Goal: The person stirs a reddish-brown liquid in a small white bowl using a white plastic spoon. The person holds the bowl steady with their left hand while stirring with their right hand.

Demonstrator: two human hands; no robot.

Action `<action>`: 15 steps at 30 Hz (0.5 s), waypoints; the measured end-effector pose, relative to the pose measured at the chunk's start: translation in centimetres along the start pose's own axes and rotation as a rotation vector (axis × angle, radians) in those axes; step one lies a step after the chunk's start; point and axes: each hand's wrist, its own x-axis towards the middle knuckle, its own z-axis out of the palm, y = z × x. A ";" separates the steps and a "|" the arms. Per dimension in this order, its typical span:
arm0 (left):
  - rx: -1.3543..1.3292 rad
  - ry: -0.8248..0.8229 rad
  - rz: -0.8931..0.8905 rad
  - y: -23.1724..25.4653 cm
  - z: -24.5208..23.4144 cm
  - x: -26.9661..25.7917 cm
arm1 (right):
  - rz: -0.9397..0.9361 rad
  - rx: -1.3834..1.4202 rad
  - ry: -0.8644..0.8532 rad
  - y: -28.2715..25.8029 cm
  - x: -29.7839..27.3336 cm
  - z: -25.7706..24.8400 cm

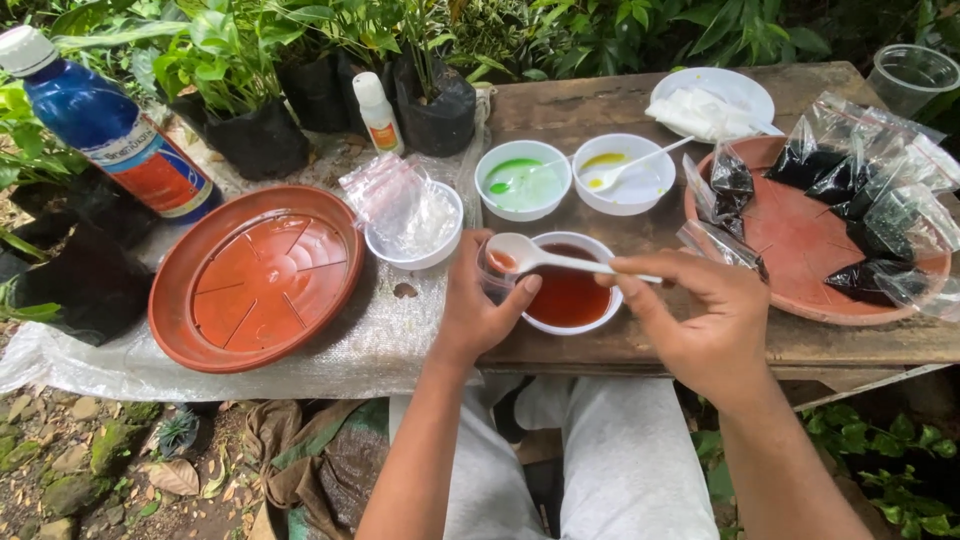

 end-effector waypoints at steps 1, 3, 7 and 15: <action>-0.008 0.003 0.012 -0.1 0.0 0.0 | -0.039 -0.061 -0.030 0.0 0.1 -0.1; -0.007 0.006 0.023 -0.4 -0.1 0.1 | -0.117 -0.075 -0.056 -1.4 1.0 0.1; -0.008 0.009 0.056 -0.1 0.2 0.1 | -0.282 -0.092 -0.134 -1.8 1.6 0.1; -0.011 -0.006 0.045 1.0 0.0 0.3 | 0.050 0.221 0.131 4.0 -1.0 -0.6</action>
